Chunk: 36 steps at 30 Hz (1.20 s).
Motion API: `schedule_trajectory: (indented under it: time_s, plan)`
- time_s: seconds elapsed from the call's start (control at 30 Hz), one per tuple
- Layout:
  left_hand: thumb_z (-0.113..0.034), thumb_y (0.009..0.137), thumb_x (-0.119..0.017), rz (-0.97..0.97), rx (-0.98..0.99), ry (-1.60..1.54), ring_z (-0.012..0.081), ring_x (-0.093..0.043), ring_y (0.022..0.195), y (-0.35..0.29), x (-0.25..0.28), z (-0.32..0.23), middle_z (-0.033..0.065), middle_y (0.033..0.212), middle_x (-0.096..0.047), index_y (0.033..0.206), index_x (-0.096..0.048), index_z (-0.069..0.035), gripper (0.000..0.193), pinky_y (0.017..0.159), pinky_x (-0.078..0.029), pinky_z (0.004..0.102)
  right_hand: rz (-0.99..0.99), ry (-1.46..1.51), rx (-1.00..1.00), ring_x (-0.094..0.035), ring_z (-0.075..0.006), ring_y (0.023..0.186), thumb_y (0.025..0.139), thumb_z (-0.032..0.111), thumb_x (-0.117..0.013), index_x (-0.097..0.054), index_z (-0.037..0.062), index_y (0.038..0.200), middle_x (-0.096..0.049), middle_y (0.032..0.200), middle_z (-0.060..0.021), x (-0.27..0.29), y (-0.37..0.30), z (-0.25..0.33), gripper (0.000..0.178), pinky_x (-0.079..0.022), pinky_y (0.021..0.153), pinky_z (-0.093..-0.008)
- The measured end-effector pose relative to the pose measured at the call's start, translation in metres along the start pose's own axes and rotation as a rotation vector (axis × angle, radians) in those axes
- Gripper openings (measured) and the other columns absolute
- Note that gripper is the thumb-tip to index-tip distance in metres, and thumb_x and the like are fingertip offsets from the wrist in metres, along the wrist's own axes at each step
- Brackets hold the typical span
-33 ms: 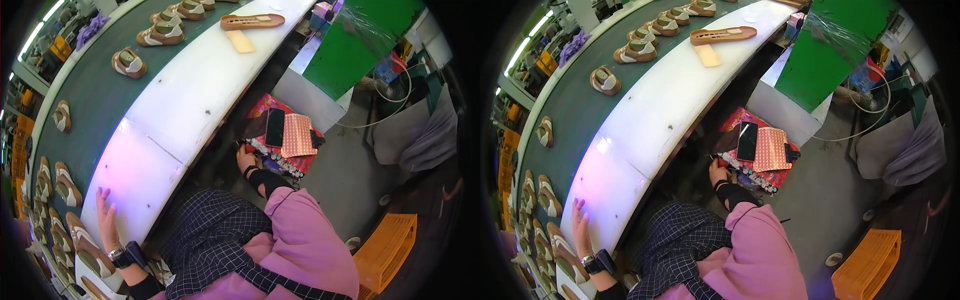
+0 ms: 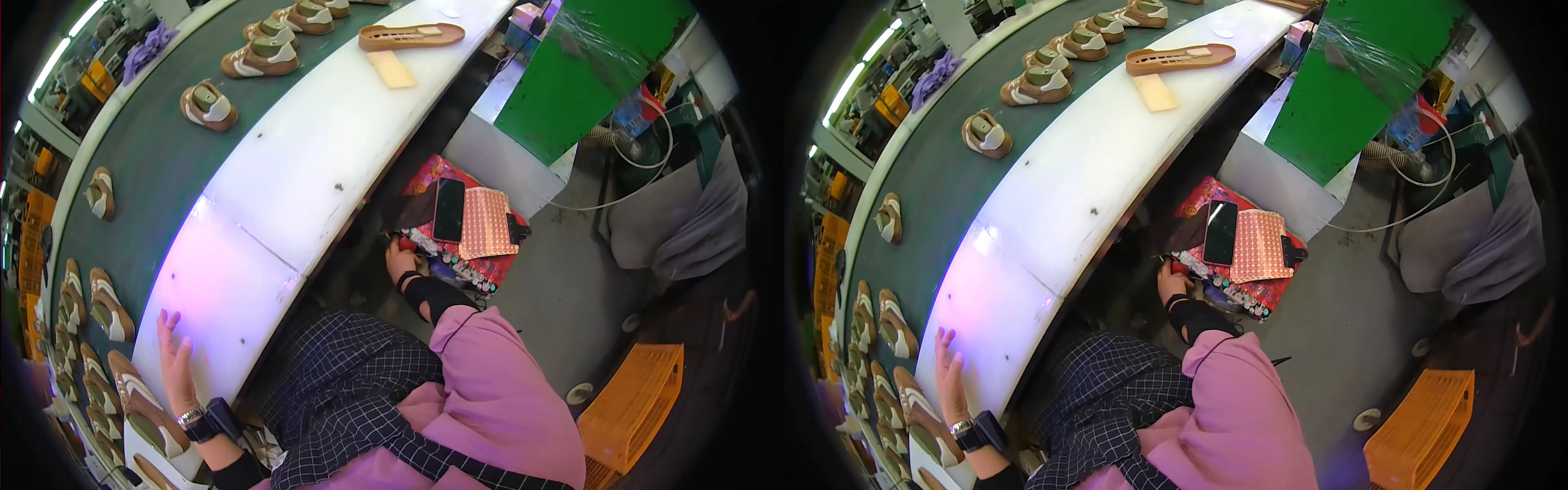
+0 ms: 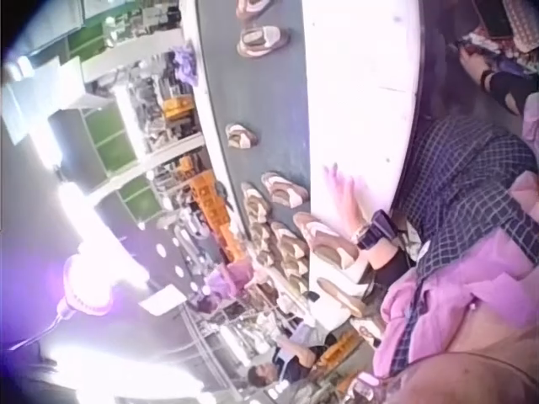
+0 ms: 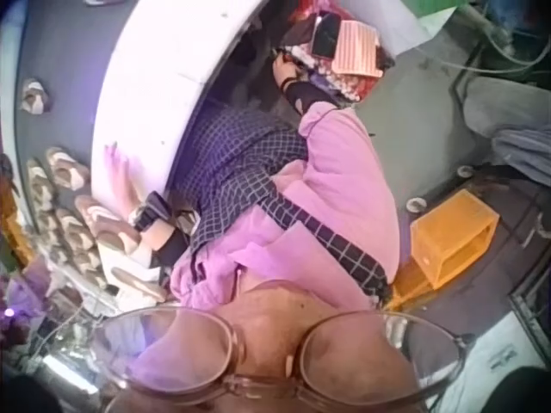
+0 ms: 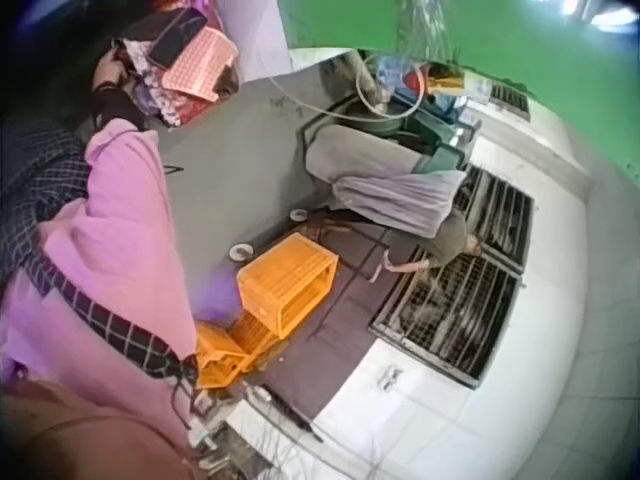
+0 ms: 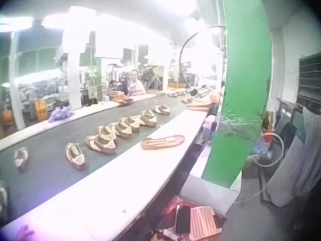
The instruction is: Inspecting manufactured shoes on a conveyor belt for quality control.
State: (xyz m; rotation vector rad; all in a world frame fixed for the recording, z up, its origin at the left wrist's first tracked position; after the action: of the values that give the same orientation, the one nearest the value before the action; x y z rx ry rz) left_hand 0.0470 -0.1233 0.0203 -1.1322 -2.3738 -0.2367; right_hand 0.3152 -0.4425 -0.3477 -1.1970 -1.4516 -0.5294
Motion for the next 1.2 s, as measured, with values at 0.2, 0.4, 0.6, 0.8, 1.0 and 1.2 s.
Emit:
schedule_trajectory:
  time_s: [0.2, 0.4, 0.6, 0.8, 1.0, 1.2]
  plan:
    - [-0.02, 0.077, -0.055, 0.043, -0.018, 0.076, 0.025, -0.016, 0.138, 0.003, -0.001, -0.007, 0.0133, 0.142, -0.034, 0.139, -0.032, -0.003, 0.068, 0.111, -0.009, 0.0399, 0.256, -0.02, -0.038, -0.057, -0.0448, 0.092, 0.087, 0.013, -0.045, -0.03, 0.0025, 0.138, -0.026, 0.144, -0.0168, -0.054, 0.064, -0.007, 0.053, -0.048, 0.048, -0.064]
    - [-0.024, 0.075, -0.058, 0.066, 0.004, 0.046, 0.0249, -0.012, 0.138, 0.005, -0.004, -0.004, 0.0132, 0.143, -0.031, 0.14, -0.029, -0.003, 0.074, 0.111, -0.006, 0.0401, 0.169, 0.055, 0.052, -0.057, -0.0368, 0.1, 0.082, 0.019, -0.056, -0.051, 0.0032, 0.123, -0.043, 0.131, -0.0152, -0.043, 0.059, -0.005, 0.044, -0.048, 0.052, -0.0657]
    - [-0.024, 0.074, -0.059, 0.069, -0.004, 0.092, 0.0278, -0.008, 0.139, 0.005, 0.0, -0.005, 0.0133, 0.146, -0.026, 0.133, -0.04, -0.004, 0.065, 0.111, -0.005, 0.0416, 0.224, 0.021, 0.026, -0.061, -0.0354, 0.087, 0.074, 0.021, -0.064, -0.063, 0.0063, 0.1, -0.057, 0.107, -0.0131, -0.036, 0.069, -0.003, 0.03, -0.048, 0.052, -0.0651]
    - [-0.025, 0.072, -0.062, 0.042, -0.013, 0.223, 0.0307, -0.008, 0.139, 0.005, 0.001, -0.002, 0.0164, 0.147, -0.023, 0.127, -0.047, -0.008, 0.059, 0.111, -0.007, 0.0442, 0.147, -0.018, 0.026, -0.066, -0.0354, 0.069, 0.066, 0.02, -0.071, -0.073, 0.0099, 0.071, -0.069, 0.077, -0.0116, -0.015, 0.065, -0.004, 0.012, -0.048, 0.051, -0.065]
    - [-0.027, 0.073, -0.061, 0.024, -0.053, 0.24, 0.0339, -0.007, 0.138, 0.006, 0.0, 0.003, 0.0175, 0.146, -0.024, 0.125, -0.049, -0.01, 0.056, 0.111, -0.007, 0.0472, 0.138, -0.226, 0.179, -0.066, -0.0347, 0.062, 0.071, 0.021, -0.06, -0.072, 0.0051, 0.077, -0.067, 0.071, -0.0142, -0.038, 0.053, 0.002, 0.02, -0.047, 0.045, -0.0618]
    - [-0.032, 0.073, -0.063, 0.018, -0.082, 0.269, 0.0349, -0.007, 0.138, 0.007, 0.004, 0.01, 0.0182, 0.145, -0.024, 0.123, -0.05, -0.01, 0.056, 0.11, -0.003, 0.0481, 0.134, -0.458, 0.184, -0.063, -0.0397, 0.061, 0.073, 0.018, -0.054, -0.069, -0.0017, 0.083, -0.064, 0.078, -0.0259, -0.04, 0.037, 0.024, 0.026, -0.049, 0.04, -0.0544]
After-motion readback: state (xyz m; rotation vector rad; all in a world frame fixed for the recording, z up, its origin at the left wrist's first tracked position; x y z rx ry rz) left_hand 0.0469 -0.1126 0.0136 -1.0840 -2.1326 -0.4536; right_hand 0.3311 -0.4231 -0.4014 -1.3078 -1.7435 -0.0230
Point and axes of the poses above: each hand's wrist, its own y-axis towards the middle knuckle, its own x-axis out of the back of the hand, z = x × y, the point moved 4 cm from there along y, towards the middle knuckle
